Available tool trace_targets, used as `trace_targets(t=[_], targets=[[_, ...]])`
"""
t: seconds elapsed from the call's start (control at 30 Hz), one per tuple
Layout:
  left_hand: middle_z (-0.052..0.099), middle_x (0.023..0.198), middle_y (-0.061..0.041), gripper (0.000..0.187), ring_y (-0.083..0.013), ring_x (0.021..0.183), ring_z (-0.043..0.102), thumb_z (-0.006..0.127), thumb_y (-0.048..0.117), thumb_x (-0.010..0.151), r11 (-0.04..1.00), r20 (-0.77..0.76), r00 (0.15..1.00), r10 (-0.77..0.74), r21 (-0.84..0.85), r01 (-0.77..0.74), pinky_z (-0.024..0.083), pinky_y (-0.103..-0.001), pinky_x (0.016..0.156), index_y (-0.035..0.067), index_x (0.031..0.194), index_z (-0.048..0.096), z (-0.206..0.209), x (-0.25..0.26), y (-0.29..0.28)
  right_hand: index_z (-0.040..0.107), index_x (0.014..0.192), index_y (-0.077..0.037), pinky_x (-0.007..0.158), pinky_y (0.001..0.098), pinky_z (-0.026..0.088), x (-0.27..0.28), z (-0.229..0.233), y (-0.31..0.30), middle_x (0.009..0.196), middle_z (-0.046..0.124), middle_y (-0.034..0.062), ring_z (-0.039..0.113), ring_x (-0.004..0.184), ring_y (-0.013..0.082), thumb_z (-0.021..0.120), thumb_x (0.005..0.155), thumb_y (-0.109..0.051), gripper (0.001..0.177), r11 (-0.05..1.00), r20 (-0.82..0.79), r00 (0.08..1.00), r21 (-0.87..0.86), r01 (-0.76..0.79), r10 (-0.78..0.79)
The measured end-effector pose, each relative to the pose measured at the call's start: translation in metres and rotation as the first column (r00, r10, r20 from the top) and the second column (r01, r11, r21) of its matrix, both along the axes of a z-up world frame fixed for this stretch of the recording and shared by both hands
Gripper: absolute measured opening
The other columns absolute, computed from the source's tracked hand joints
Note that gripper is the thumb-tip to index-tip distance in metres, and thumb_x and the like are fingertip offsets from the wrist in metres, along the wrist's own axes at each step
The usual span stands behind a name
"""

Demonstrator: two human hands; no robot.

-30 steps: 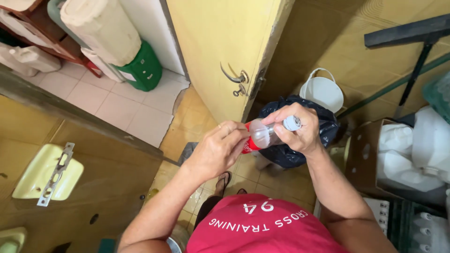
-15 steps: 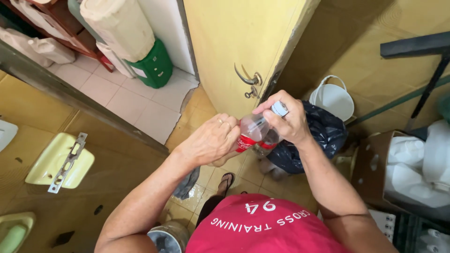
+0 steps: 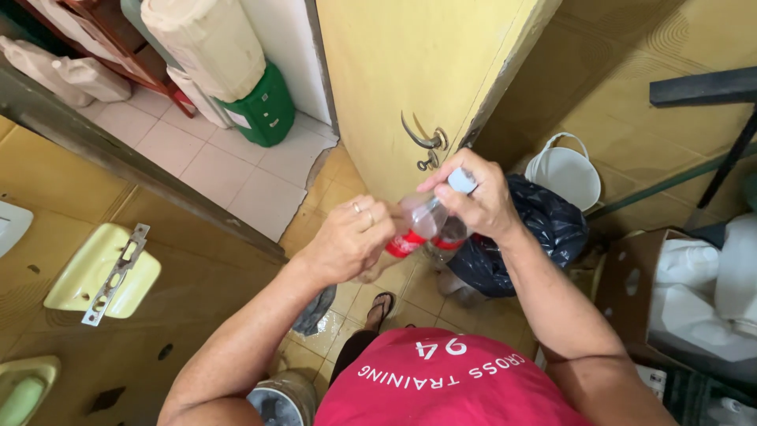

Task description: Sorting and preparing plastic bottles by removing caps and labels

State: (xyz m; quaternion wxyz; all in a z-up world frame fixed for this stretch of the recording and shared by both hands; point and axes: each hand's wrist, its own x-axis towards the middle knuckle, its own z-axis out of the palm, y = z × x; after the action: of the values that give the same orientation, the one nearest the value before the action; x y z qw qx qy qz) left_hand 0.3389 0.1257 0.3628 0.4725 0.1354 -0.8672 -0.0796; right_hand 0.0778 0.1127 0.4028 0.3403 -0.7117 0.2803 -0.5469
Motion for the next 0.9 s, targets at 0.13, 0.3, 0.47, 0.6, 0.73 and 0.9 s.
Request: trace_targets(t=[0.13,0.3,0.47,0.6,0.73,0.9], targets=[[0.070,0.097,-0.010,0.017,-0.0303,0.081,0.070,0.059,0.020,0.114,0.998,0.062,0.996,0.065,0.014,-0.066,0.059,-0.038,0.072,0.010,0.110,0.072,0.004,0.003,-0.003,0.072,0.097,0.007,0.042,0.0209,0.051,-0.004,0.007,-0.006,0.080,0.080,0.0161,0.066,0.048,0.0096,0.077,0.095,-0.017,0.024,1.000,0.036,0.999,0.013,0.022,-0.023],[0.070,0.098,-0.009,0.036,-0.0286,0.088,0.075,0.080,0.024,0.102,0.934,-0.024,0.998,0.059,0.354,-0.046,0.064,-0.043,0.077,0.004,0.130,0.069,0.026,0.003,0.005,0.068,0.096,0.006,0.043,0.0208,0.052,-0.004,0.009,-0.005,0.084,0.081,0.0196,0.066,0.047,0.0112,0.077,0.095,-0.015,0.023,0.999,0.069,0.997,0.025,0.021,-0.023],[0.072,0.094,-0.012,0.011,-0.0319,0.082,0.075,0.072,0.015,0.106,0.973,0.045,0.997,0.056,0.222,-0.064,0.063,-0.039,0.071,0.005,0.108,0.077,0.044,0.009,-0.001,0.068,0.095,0.006,0.043,0.0212,0.052,0.000,0.007,-0.010,0.086,0.082,0.0193,0.067,0.047,0.0115,0.078,0.094,-0.014,0.022,1.000,0.025,0.999,-0.012,0.020,-0.020],[0.072,0.090,-0.009,0.009,-0.0281,0.080,0.074,0.070,0.013,0.107,0.989,0.107,0.989,0.098,0.100,-0.109,0.063,-0.036,0.070,0.007,0.104,0.076,0.043,0.012,-0.012,0.068,0.094,0.006,0.042,0.0208,0.051,0.003,0.005,-0.013,0.086,0.082,0.0195,0.066,0.046,0.0105,0.077,0.094,-0.013,0.021,1.000,0.013,1.000,-0.012,0.015,-0.014],[0.058,0.084,-0.011,0.019,-0.0303,0.075,0.065,0.060,0.016,0.110,0.983,0.203,0.977,0.066,-0.182,-0.028,0.059,-0.038,0.068,0.005,0.095,0.064,0.026,0.009,-0.029,0.067,0.095,0.005,0.042,0.0208,0.051,0.004,0.000,-0.019,0.088,0.082,0.0193,0.065,0.046,0.0106,0.078,0.095,-0.014,0.022,1.000,0.020,1.000,-0.008,-0.001,0.001],[0.048,0.080,-0.011,0.028,-0.0319,0.069,0.057,0.049,0.016,0.113,0.954,0.248,0.967,-0.052,-0.274,0.122,0.053,-0.043,0.064,0.003,0.089,0.057,0.027,0.011,-0.029,0.067,0.095,0.004,0.042,0.0206,0.051,0.006,0.004,-0.023,0.087,0.082,0.0183,0.064,0.046,0.0092,0.075,0.095,-0.016,0.021,0.998,0.069,0.996,0.040,-0.055,0.052]])
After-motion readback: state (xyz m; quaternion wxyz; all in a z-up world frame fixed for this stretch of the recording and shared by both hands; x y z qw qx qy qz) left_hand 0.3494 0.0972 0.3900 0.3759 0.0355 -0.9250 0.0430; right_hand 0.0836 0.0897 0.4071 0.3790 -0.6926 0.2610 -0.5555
